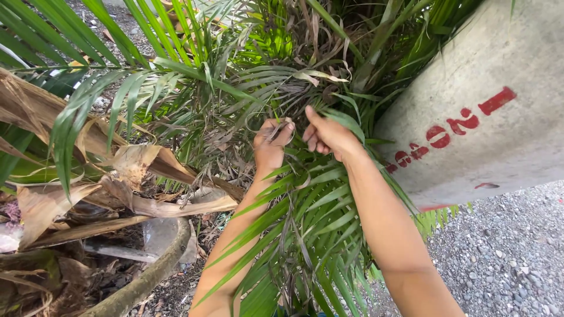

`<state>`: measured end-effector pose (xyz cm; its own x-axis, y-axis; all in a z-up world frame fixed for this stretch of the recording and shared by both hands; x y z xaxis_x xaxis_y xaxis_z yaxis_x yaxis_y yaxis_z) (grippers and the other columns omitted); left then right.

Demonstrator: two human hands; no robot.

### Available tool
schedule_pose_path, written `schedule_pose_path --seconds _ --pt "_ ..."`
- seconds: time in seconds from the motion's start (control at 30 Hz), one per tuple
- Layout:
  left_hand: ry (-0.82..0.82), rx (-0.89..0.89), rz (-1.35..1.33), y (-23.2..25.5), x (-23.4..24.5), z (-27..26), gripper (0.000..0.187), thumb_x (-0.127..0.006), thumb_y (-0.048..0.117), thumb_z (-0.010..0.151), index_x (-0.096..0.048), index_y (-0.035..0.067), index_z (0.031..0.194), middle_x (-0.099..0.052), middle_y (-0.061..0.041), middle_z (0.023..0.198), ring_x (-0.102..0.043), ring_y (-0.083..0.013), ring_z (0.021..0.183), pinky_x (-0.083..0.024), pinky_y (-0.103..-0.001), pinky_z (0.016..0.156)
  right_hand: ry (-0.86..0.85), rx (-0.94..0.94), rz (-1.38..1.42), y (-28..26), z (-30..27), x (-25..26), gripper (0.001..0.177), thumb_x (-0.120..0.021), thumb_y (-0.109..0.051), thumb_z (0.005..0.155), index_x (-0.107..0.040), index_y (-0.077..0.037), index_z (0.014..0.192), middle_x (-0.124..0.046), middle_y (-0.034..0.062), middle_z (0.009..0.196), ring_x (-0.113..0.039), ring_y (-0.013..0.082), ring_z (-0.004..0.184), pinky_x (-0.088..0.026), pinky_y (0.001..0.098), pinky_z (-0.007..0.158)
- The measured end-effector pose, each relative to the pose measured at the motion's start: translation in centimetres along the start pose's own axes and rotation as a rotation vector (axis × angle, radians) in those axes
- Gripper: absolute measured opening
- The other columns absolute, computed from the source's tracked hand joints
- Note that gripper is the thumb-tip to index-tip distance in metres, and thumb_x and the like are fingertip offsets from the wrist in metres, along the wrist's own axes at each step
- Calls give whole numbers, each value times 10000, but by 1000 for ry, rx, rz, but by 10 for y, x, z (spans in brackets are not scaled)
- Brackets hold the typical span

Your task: Cleaning and removing dry parts from a plant.

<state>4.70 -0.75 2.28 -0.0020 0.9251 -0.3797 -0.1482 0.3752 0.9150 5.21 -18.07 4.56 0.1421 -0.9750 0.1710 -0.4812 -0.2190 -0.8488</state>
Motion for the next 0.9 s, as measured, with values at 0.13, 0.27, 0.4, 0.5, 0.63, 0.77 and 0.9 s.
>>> schedule_pose_path --seconds 0.13,0.27,0.4,0.5,0.63,0.77,0.9 --pt "-37 -79 80 -8 0 -2 101 -768 57 964 -709 11 1033 -696 -1 898 -587 -76 802 -485 -241 725 -91 -137 33 18 10 -14 678 -476 -704 960 -673 -68 830 -668 45 649 -524 96 491 -334 215 414" --pt "-137 -31 -142 -13 -6 -2 115 -723 22 958 -671 3 1059 -721 -26 982 -666 -102 885 -537 -254 807 -235 -124 375 43 35 -10 346 -646 -447 976 -685 -106 936 -704 6 777 -578 68 575 -387 215 463" --pt "-161 84 -173 -15 -7 -3 222 -726 26 918 -654 25 1128 -704 -66 1015 -692 -171 913 -571 -305 824 -166 -65 448 33 17 -4 92 -673 -182 960 -691 -124 1028 -737 18 864 -625 76 636 -458 230 510" --pt "-206 -312 492 0 4 -10 374 -801 -54 857 -711 51 1204 -611 -112 1107 -577 -230 1062 -521 -394 913 -95 -37 396 42 28 3 100 -668 -121 978 -659 -97 1074 -742 55 871 -605 96 623 -505 263 549" --pt "-278 -157 569 4 14 -12 690 -724 -96 761 -557 98 1402 -472 -120 1181 -504 -249 1177 -486 -422 973 -125 26 388 38 17 1 164 -683 -143 995 -708 -90 1148 -662 -13 861 -584 72 629 -507 250 570" --pt "89 -292 772 46 26 -12 426 -617 -13 939 -601 104 1349 -537 -118 1146 -624 -220 975 -586 -355 774 -158 77 383 37 9 -3 195 -662 -168 981 -683 -98 1162 -719 -20 963 -597 41 681 -510 218 607" --pt "126 -760 578 116 6 -14 202 -613 10 1070 -666 91 1248 -691 -99 1115 -664 -177 1006 -561 -337 891 -297 175 374 44 10 -6 210 -706 -160 979 -696 -65 1167 -718 24 972 -572 56 673 -451 224 564"
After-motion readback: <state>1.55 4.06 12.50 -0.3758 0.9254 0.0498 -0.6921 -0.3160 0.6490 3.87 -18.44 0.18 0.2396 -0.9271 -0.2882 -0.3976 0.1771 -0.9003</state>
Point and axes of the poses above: each hand's wrist, its own z-axis towards the middle knuckle, its own x-axis out of the back of the hand, y = z × x, the point moved 5 cm from there along z, towards the middle knuckle
